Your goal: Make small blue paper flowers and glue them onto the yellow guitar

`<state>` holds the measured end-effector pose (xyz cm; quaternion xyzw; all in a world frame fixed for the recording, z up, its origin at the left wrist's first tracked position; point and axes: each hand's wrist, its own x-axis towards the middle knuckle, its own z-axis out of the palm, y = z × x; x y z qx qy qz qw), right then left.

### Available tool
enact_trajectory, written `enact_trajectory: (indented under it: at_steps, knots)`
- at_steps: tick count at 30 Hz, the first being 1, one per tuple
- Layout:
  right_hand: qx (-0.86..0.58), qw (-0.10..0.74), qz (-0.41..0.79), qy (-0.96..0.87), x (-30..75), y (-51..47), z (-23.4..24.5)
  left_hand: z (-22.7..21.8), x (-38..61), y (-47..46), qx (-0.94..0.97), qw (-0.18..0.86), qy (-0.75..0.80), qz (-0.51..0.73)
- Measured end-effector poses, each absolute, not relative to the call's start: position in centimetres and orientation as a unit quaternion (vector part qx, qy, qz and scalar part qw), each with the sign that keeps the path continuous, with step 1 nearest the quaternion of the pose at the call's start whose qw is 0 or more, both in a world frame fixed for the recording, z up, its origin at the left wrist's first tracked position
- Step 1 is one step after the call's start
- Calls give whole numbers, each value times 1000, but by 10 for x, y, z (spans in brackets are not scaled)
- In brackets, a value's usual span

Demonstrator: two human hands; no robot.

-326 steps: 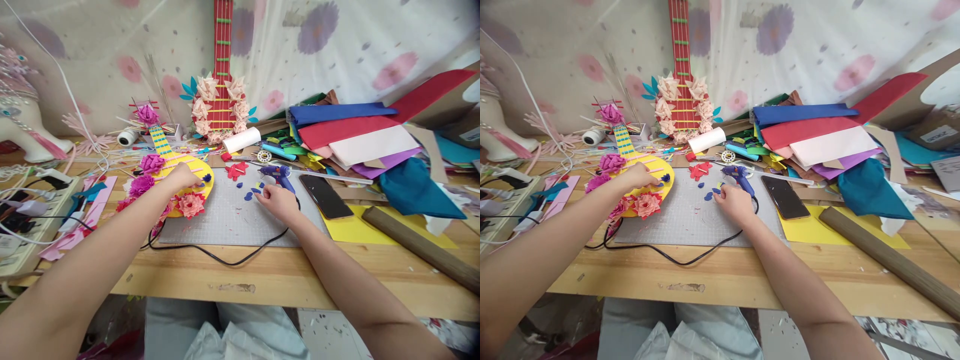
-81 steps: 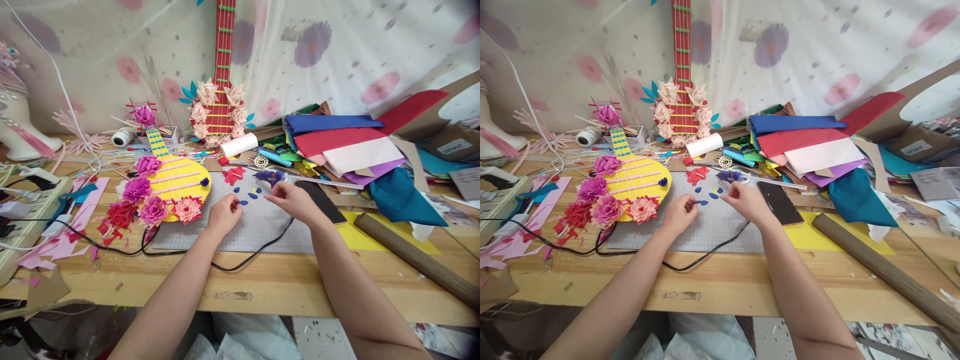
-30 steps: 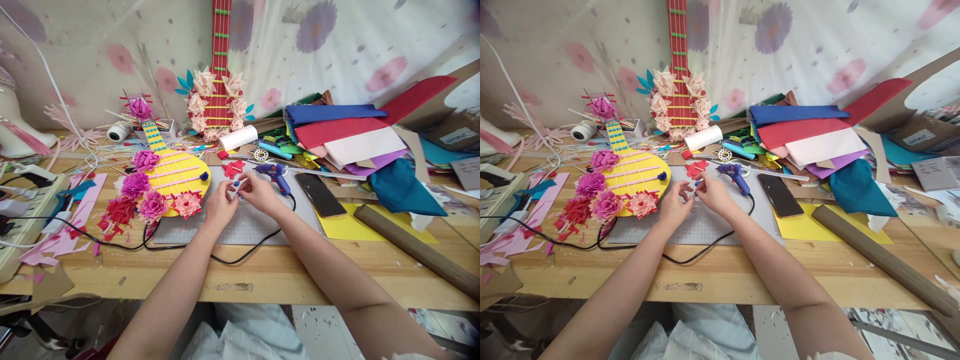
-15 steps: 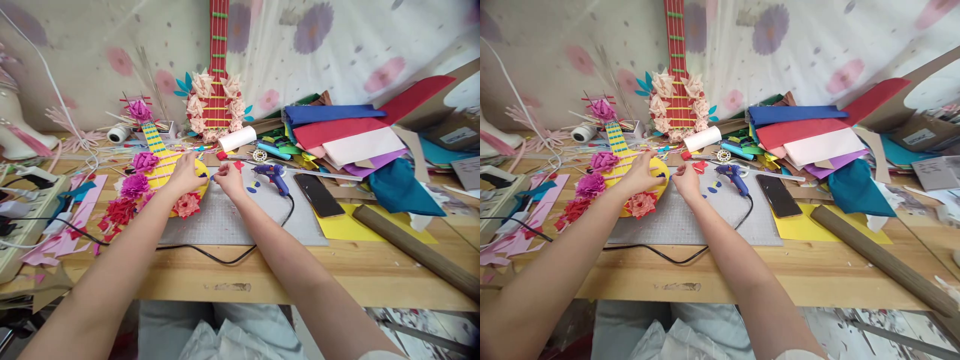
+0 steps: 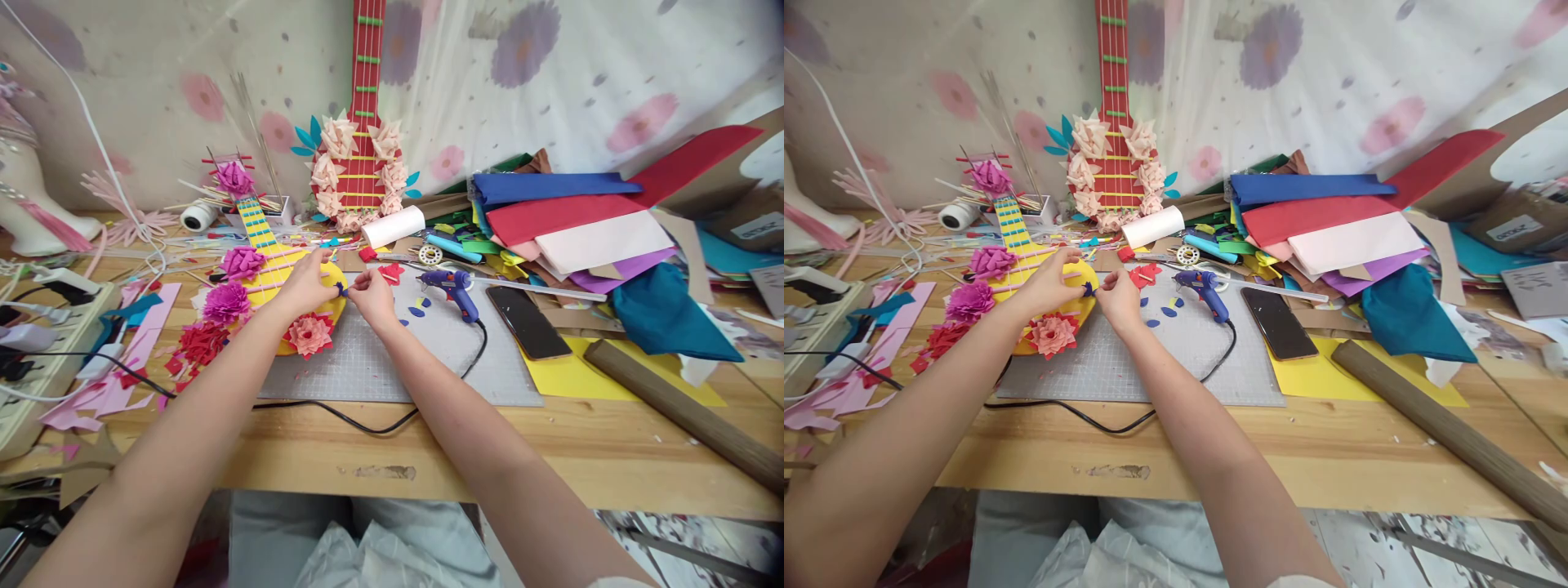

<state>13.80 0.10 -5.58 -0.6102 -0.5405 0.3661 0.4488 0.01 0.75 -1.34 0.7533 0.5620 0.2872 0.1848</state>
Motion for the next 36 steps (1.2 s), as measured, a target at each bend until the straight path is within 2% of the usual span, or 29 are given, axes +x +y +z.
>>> enact_trajectory:
  at_steps: [7, 14, 20, 25, 36]
  knots:
    - [-606, 444, 396, -528, 136, 3, -55, -15, -3, 10, 748, 218, 546, 309]
    - [-523, 439, 556, -474, 145, 6, -53, -11, -15, 13, 724, 212, 558, 345]
    - [-519, 405, 419, -625, 155, 11, -57, -1, -18, 7, 709, 170, 596, 337]
    - [-514, 386, 352, -681, 149, 6, -54, 0, -18, 4, 716, 162, 594, 329]
    - [-514, 385, 367, -673, 145, 9, -56, 1, -19, 4, 724, 133, 597, 319]
